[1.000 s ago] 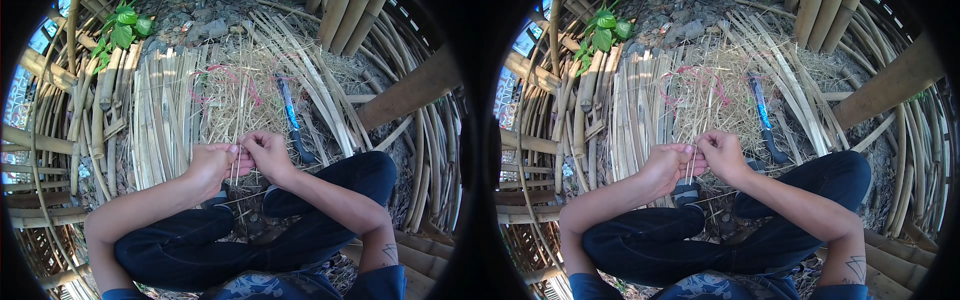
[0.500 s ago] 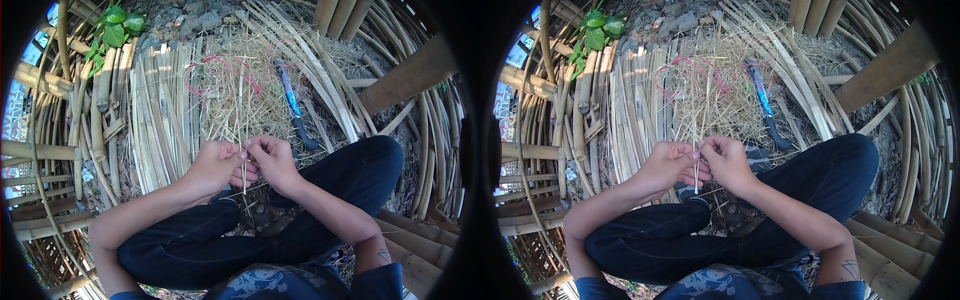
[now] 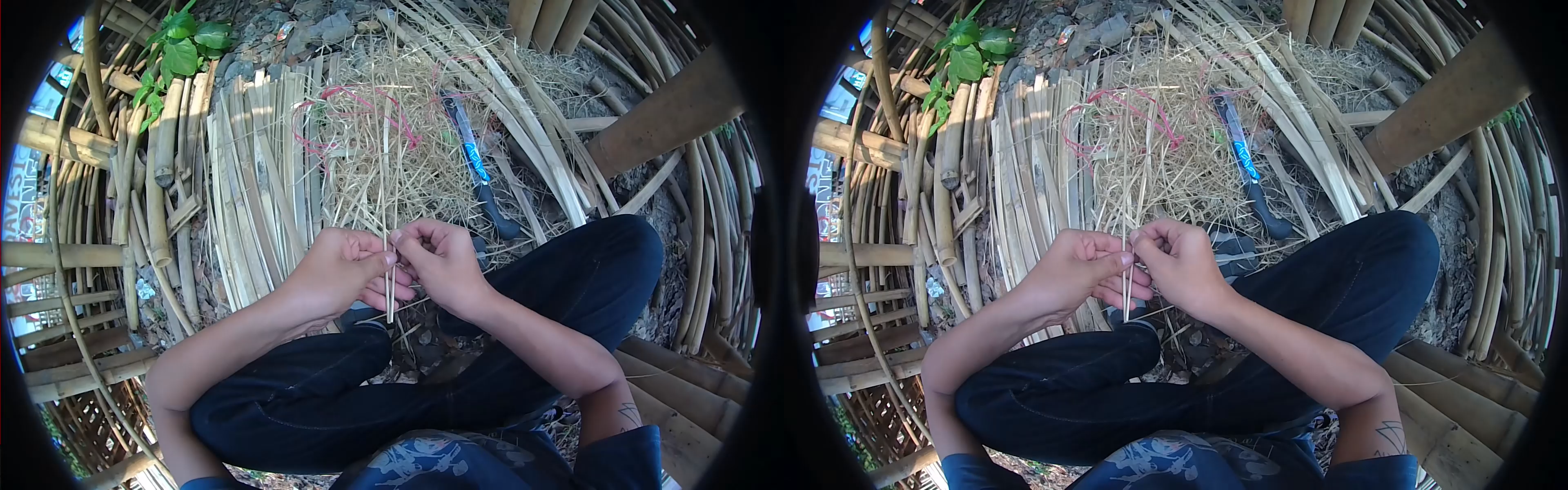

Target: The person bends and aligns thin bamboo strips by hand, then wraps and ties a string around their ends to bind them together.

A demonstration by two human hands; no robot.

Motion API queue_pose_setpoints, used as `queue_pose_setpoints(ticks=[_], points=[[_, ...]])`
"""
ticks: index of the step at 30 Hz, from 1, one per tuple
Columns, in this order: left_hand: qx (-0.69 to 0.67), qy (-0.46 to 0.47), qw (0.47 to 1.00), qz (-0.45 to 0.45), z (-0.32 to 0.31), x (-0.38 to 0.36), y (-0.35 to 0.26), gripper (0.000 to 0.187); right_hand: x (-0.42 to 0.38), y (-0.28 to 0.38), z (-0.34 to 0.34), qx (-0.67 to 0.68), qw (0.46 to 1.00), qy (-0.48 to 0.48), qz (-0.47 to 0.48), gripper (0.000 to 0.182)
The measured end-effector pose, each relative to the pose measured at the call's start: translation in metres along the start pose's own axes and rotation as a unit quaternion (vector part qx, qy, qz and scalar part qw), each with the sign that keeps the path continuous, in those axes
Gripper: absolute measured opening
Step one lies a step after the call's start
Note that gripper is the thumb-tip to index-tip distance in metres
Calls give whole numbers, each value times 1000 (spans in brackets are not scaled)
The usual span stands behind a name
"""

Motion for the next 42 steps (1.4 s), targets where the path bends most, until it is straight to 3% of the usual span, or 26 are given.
queue_pose_setpoints(ticks=[7, 9, 19, 28, 34, 37, 39, 40, 42], points=[[5, 8, 1000, 20, 1, -4, 0, 22, -4, 7, -2, -14, 999, 28, -19, 15], [5, 2, 999, 34, 0, -5, 0, 21, -5, 6, -2, -46, 999, 11, 19, 16], [8, 1, 999, 44, 1, -5, 3, 23, -9, 0, -7, -15, 999, -18, 39, 20], [34, 1, 999, 27, -1, -3, 4, 22, -8, -6, -10, 12, 1000, -5, 14, 19], [27, -14, 999, 21, 1, -1, 4, 22, -12, 6, -3, 45, 997, 19, -63, 21], [34, -4, 999, 20, 2, 0, 3, 23, -34, 18, 8, -9, 1000, -24, -7, 18], [26, -4, 1000, 14, 2, -1, 0, 23, -57, 32, 16, -77, 980, -67, 174, 14], [21, -3, 1000, 11, 1, -2, -1, 23, -69, 45, 15, -178, 956, -24, 231, 11], [21, -3, 1000, 16, -2, -3, -3, 23, -88, 48, 5, -188, 933, -6, 307, 14]])
Point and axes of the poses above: each hand's wrist, its own x-axis towards the middle knuckle, its own z-axis out of the back of the hand, y = z × x, the point moved 5 cm from there along x, towards the middle knuckle, and after that the axes turned 9 degrees about -y, right-handed, at the moved point
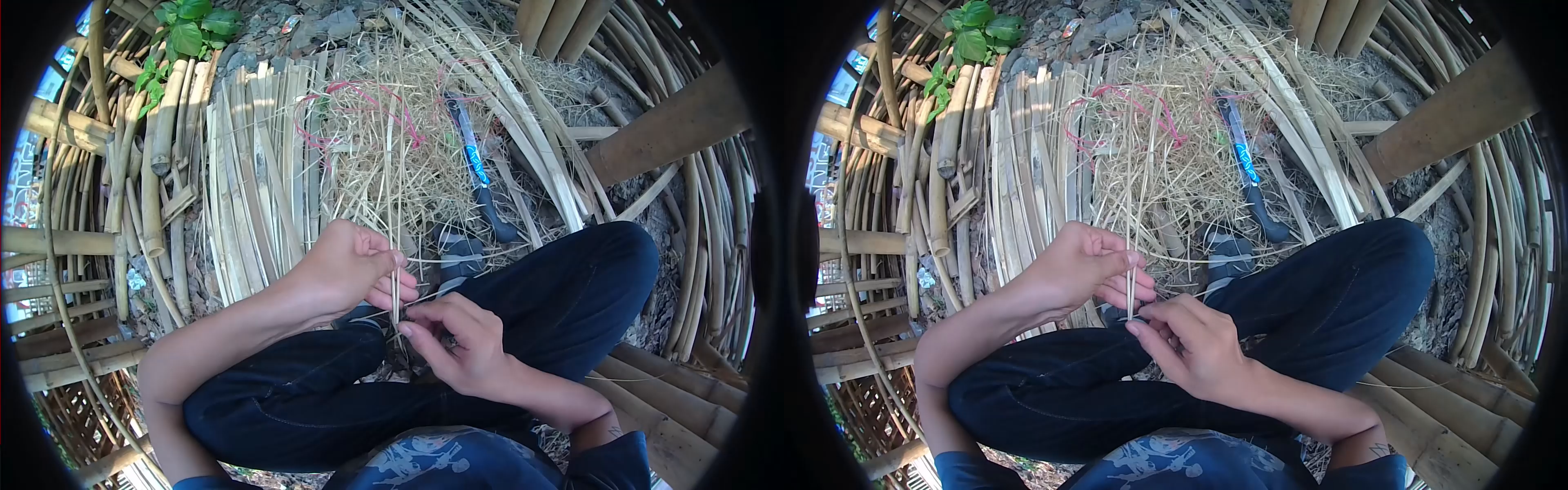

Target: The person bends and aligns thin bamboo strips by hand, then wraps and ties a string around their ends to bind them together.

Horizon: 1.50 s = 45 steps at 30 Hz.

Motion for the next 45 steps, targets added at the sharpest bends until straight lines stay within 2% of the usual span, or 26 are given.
queue_pose_setpoints(ticks=[3, 6, 9, 11, 12, 13, 14, 24, 26, 29, 33, 35, 36, 38, 45], points=[[1, -3, 1000, 4, -3, -1, -1, 23, -12, 6, -7, -7, 1000, -4, 27, 16], [-2, -6, 1000, -3, -6, -3, -3, 22, -16, 3, -11, -37, 999, 14, -9, 12], [-2, -8, 1000, -7, -8, -4, -4, 22, -18, 1, -11, 2, 998, 8, -55, 10], [0, -8, 1000, -8, -10, -4, -4, 22, -19, -4, -11, 81, 987, 23, -134, 15], [5, -13, 1000, -7, -11, -4, -4, 21, -18, -3, -10, 79, 988, 21, -133, 15], [11, -18, 1000, -5, -11, -4, -4, 21, -23, -12, -13, 172, 947, 32, -268, 16], [12, -17, 1000, -6, -12, -4, -4, 21, -31, -18, -19, 261, 880, 43, -395, 18], [11, -19, 1000, -14, -14, -4, -4, 21, -21, -27, -13, 367, 794, 69, -479, 18], [3, -11, 1000, -15, -15, -4, -4, 23, -23, -32, -14, 454, 724, 93, -511, 18], [-19, 2, 1000, -14, -18, -3, -4, 22, -25, -36, -14, 491, 705, 96, -503, 17], [-39, 2, 999, -18, -19, -1, 0, 22, -28, -39, -14, 507, 700, 98, -494, 18], [-46, 0, 999, -18, -20, -1, 1, 22, -27, -40, -13, 448, 758, 96, -464, 20], [-48, -7, 999, -19, -20, 0, 1, 22, -28, -40, -14, 449, 757, 96, -464, 20], [-50, -15, 998, -19, -22, 1, 3, 22, -27, -40, -13, 369, 827, 88, -415, 25], [-75, -49, 996, -21, -26, 8, 11, 21, -25, -40, -9, 254, 872, 115, -403, 23]])
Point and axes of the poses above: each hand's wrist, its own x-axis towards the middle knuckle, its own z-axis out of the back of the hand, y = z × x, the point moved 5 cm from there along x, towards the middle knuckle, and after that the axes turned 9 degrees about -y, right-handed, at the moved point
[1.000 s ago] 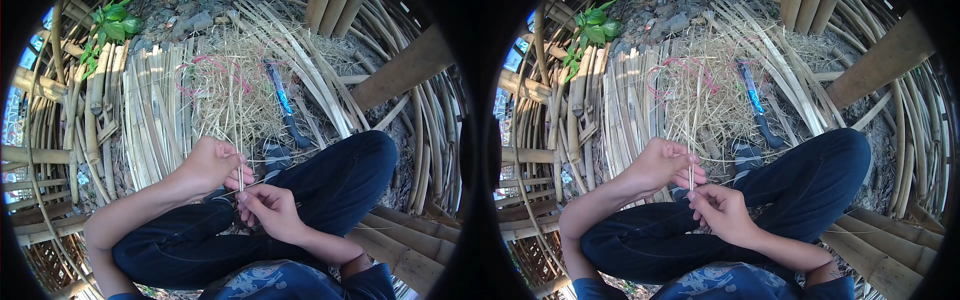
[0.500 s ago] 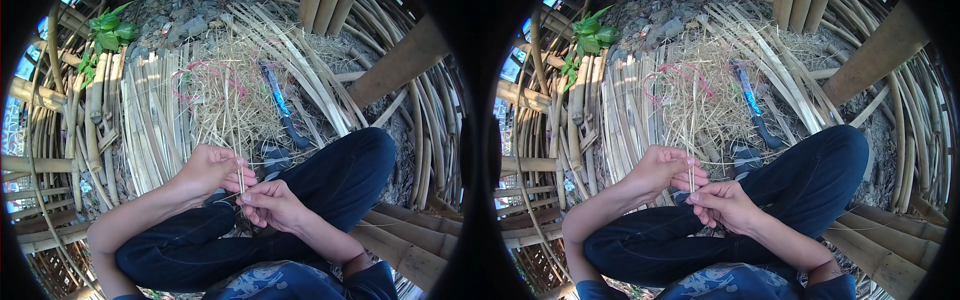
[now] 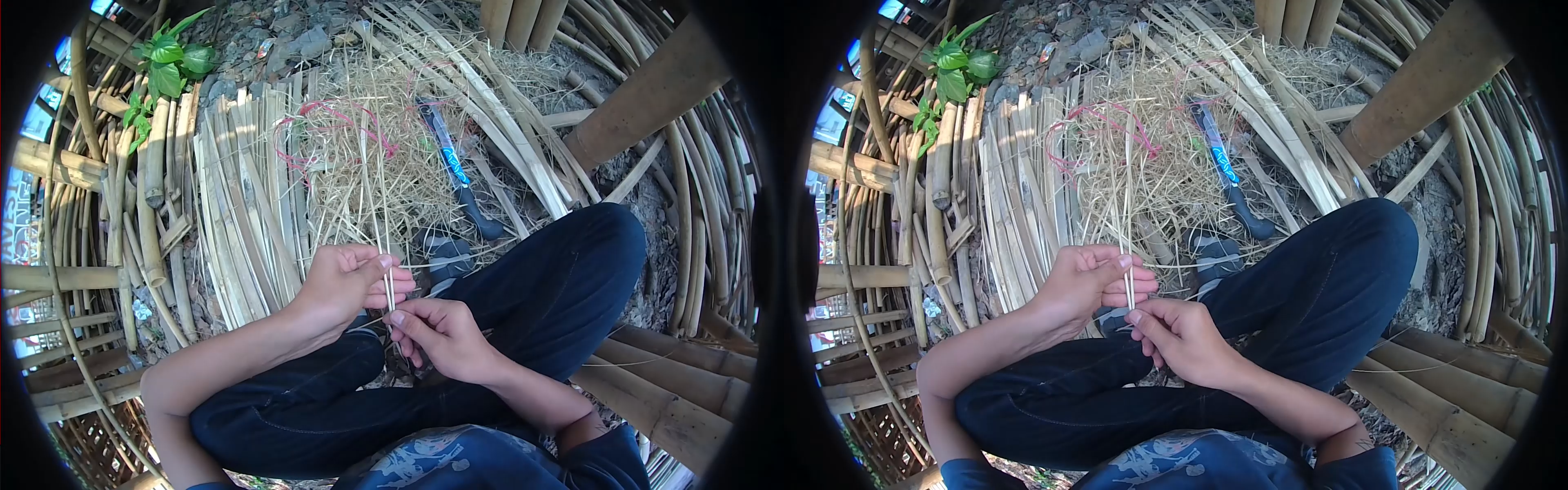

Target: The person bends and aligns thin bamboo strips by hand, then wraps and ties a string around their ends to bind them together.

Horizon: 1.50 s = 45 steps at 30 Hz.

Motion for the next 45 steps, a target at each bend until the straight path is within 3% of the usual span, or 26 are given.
queue_pose_setpoints(ticks=[5, 14, 18, 22, 30, 35, 38, 40, 45], points=[[-6, -8, 1000, 14, -2, 0, 4, 23, 1, 12, 3, -140, 988, 17, 55, 20], [-12, -18, 998, 51, -6, -1, 14, 25, 2, 21, 4, -225, 969, 18, 99, 18], [-38, 13, 997, 60, -4, 3, 16, 27, 3, 22, 5, -219, 968, 21, 123, 18], [-36, 48, 996, 66, -4, 6, 18, 26, 4, 17, 6, -199, 976, 23, 85, 18], [-54, 24, 991, 117, 1, 9, 25, 14, 8, -1, 5, -151, 986, 35, 59, 20], [-54, 67, 988, 126, 1, 10, 22, 15, 8, -11, 8, -51, 997, 48, 16, 21], [65, 51, 993, 82, 6, 12, 17, 18, 8, -13, 8, -35, 998, 35, 25, 20], [160, 66, 985, 2, 8, 15, 15, 21, 7, -13, 7, -26, 999, 36, 25, 20], [137, 71, 988, -20, 6, 11, 10, 18, 7, -11, 11, -28, 999, 8, 18, 18]])
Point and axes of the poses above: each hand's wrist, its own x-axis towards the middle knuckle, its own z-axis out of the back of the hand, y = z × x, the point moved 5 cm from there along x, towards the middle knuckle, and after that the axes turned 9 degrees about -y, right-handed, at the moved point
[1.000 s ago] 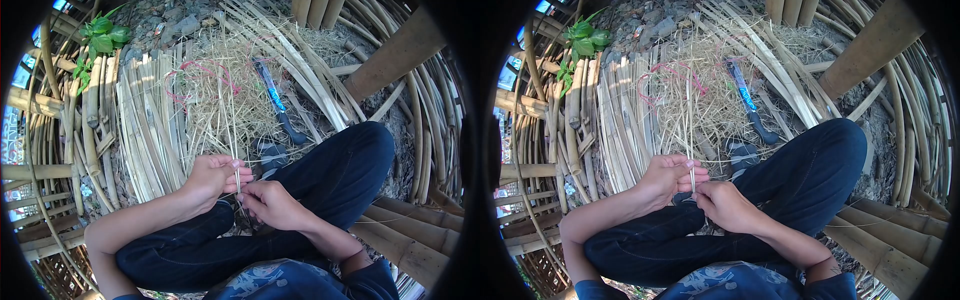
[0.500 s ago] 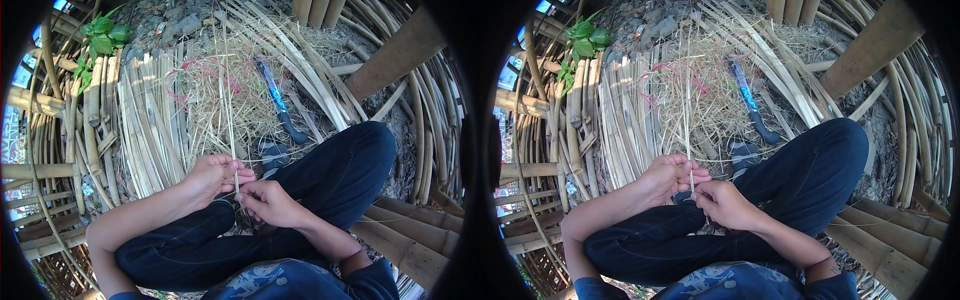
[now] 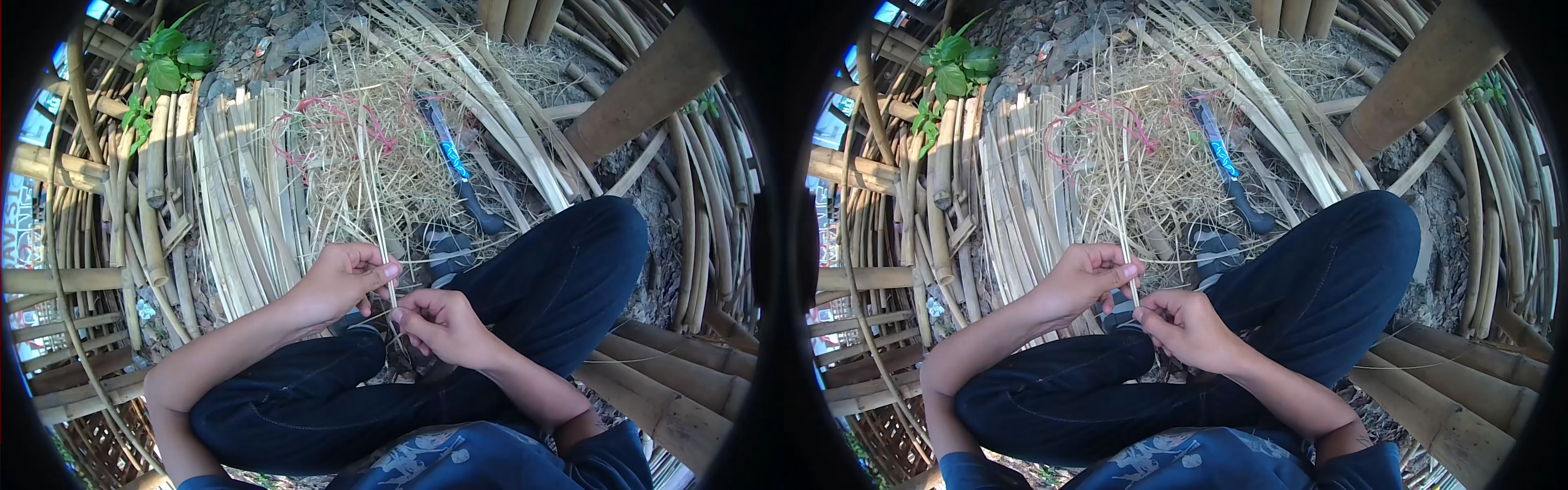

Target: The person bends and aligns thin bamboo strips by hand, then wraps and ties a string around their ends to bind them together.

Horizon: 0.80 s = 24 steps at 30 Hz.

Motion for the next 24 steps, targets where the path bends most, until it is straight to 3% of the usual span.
queue_pose_setpoints(ticks=[11, 19, 24], points=[[-59, 26, 998, 8, 3, 3, 2, 9, -4, 1, -3, 29, 998, 25, 45, 17], [-201, 194, 959, -49, -2, 6, 5, 17, -11, 12, -6, 91, 993, 47, 51, 14], [-208, 206, 954, -68, -3, 5, 3, 19, -12, 14, -7, 90, 992, 58, 72, 13]])
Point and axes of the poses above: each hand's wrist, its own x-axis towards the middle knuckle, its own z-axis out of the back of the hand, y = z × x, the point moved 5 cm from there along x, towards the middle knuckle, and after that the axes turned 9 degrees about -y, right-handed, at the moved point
